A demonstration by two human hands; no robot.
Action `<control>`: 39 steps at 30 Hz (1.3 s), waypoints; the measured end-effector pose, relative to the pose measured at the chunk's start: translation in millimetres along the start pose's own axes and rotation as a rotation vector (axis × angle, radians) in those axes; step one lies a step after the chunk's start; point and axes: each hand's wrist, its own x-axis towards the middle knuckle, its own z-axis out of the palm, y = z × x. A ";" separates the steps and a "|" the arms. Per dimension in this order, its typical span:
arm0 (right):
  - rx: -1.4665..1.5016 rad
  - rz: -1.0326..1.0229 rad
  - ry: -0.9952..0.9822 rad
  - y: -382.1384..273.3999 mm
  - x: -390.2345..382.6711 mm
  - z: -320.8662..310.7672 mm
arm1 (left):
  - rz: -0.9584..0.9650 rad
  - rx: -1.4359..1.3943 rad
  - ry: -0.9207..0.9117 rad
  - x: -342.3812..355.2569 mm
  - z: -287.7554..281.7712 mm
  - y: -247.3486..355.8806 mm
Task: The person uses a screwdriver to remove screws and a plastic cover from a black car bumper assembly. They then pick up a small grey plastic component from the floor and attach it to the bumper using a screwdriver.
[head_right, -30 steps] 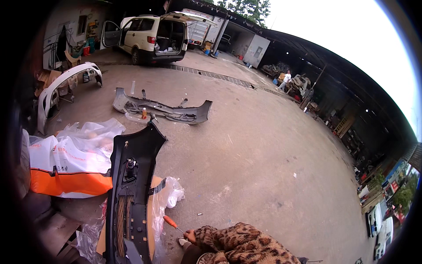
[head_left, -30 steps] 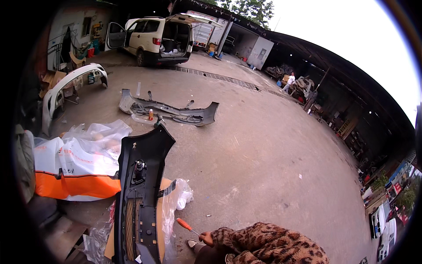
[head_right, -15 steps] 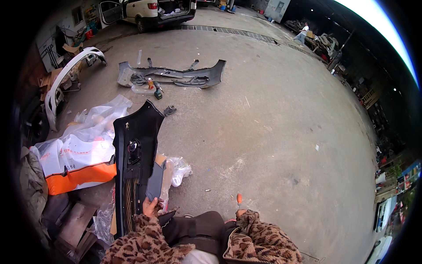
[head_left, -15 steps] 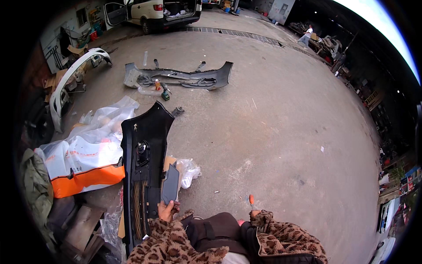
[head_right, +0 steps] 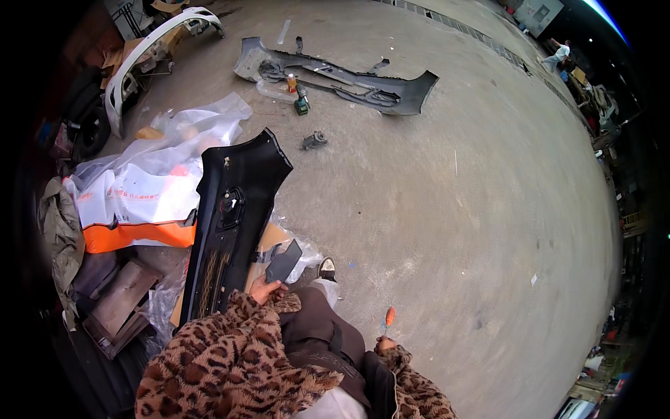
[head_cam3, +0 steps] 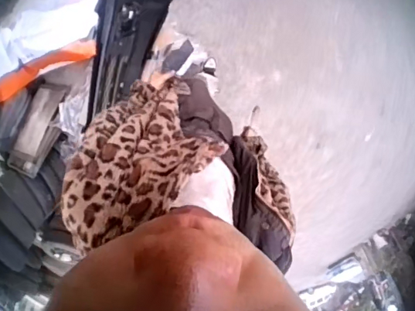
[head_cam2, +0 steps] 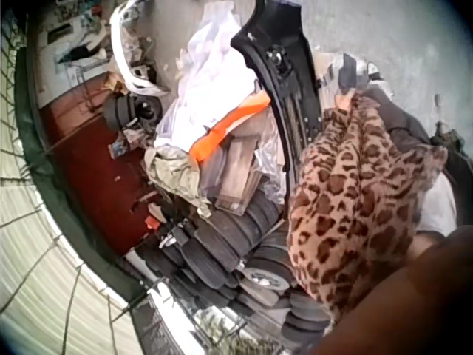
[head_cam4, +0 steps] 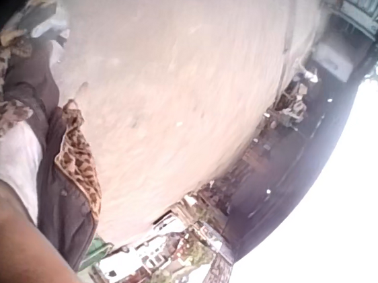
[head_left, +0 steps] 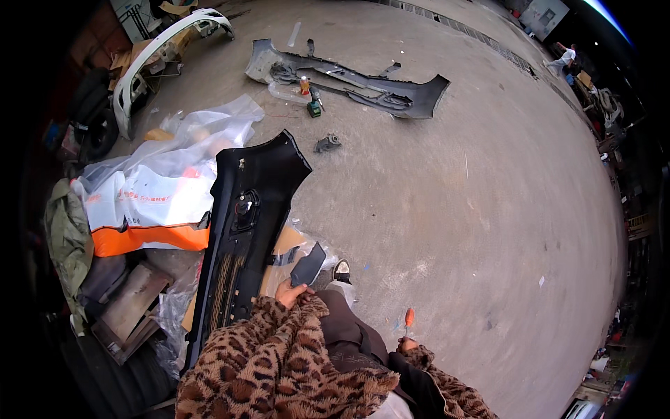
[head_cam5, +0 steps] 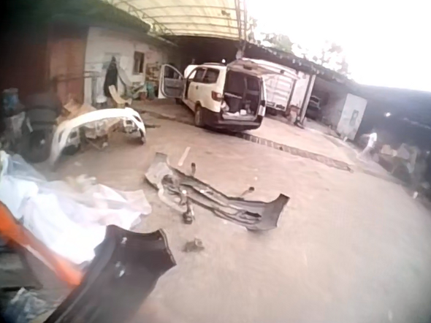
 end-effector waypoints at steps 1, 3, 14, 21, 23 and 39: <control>-0.060 -0.039 -0.025 -24.2 1.2 -2.0 | -0.008 0.000 -0.006 28.1 19.7 19.0; -0.138 -0.059 -0.131 -72.9 5.1 -8.7 | -0.008 -0.012 -0.040 75.0 52.9 44.7; -0.678 -0.519 -0.019 -236.3 160.3 5.4 | -0.115 0.132 -0.122 248.2 164.8 187.2; -0.904 -0.527 0.002 -436.3 229.7 64.5 | -0.117 -0.085 0.193 329.0 193.2 260.8; -0.851 -0.491 0.050 -517.3 234.1 77.1 | -0.115 -0.117 0.255 343.6 201.9 278.9; -0.723 -0.544 -0.119 -884.9 234.3 385.9 | -0.097 -0.792 0.584 517.6 96.3 398.9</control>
